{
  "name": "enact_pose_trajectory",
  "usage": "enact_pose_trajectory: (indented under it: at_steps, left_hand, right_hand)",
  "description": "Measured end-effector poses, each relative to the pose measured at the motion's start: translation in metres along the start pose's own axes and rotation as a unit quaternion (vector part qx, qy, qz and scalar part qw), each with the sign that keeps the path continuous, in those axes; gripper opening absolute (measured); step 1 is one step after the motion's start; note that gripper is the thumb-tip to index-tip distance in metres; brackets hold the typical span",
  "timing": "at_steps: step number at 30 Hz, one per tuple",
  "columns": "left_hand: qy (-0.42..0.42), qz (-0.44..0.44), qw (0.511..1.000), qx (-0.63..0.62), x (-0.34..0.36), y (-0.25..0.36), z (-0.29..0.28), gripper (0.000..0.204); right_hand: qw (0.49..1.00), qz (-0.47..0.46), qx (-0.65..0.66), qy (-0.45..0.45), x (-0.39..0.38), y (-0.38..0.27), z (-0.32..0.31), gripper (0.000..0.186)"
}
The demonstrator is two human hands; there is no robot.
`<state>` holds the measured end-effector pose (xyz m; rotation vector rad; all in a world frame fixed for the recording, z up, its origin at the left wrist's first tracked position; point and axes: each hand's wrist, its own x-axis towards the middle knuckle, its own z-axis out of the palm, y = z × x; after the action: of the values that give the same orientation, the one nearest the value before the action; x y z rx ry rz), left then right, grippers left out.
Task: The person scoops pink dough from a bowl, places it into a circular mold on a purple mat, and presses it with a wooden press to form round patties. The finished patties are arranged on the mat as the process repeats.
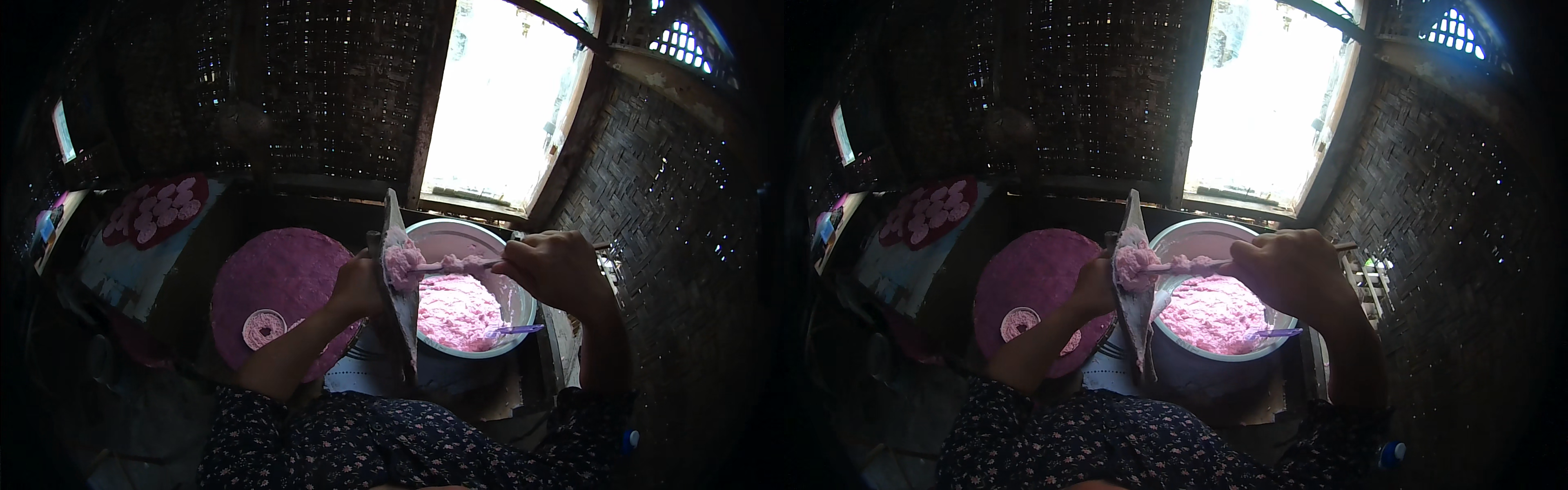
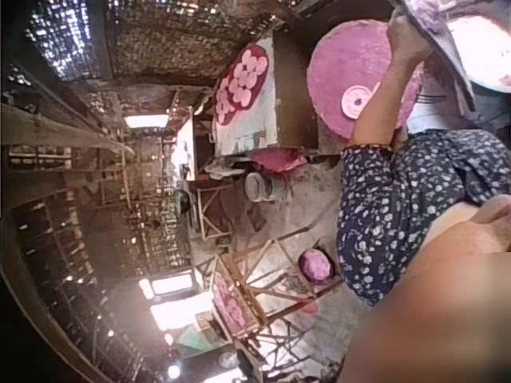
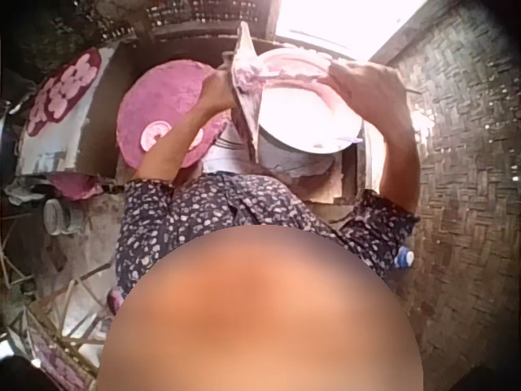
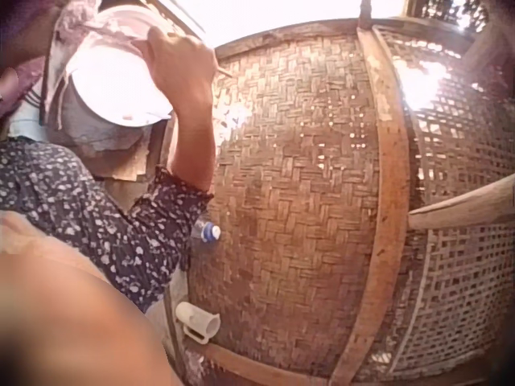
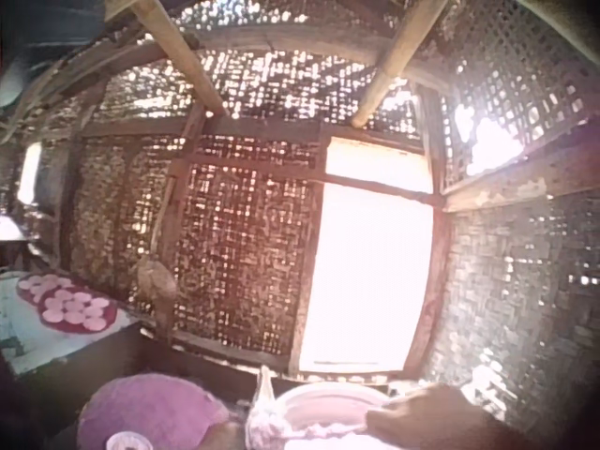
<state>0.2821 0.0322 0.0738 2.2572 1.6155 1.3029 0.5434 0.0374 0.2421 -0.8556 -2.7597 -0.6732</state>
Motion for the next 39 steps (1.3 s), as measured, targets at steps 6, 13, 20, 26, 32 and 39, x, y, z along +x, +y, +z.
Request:
enact_pose_trajectory:
  at_steps: [6,13,20,26,32,39]
  left_hand:
    - [-0.028,-0.020,0.999,0.033,0.002,0.011,0.003,0.042]
    - [-0.079,-0.074,0.993,-0.049,-0.001,-0.044,-0.002,0.038]
    - [0.021,-0.047,0.865,-0.500,0.013,-0.068,0.037,0.037]
    - [0.008,-0.013,0.953,-0.302,0.011,-0.054,0.052,0.025]
    - [0.073,-0.186,0.852,-0.485,0.008,-0.071,0.024,0.034]
    - [0.026,-0.060,0.958,-0.280,0.010,-0.063,0.044,0.037]
  right_hand:
    - [0.986,-0.095,-0.045,0.130,0.018,-0.031,0.033,0.018]
    - [0.922,-0.163,-0.204,0.287,-0.002,-0.030,0.019,0.010]
    - [0.669,0.275,0.640,0.260,-0.007,-0.051,0.105,0.014]
    - [0.611,0.229,0.732,0.194,-0.009,-0.085,0.150,0.017]
    - [0.787,0.365,0.472,0.153,-0.048,-0.045,0.128,0.021]
    - [0.888,0.156,0.195,0.387,-0.011,-0.064,0.143,0.018]
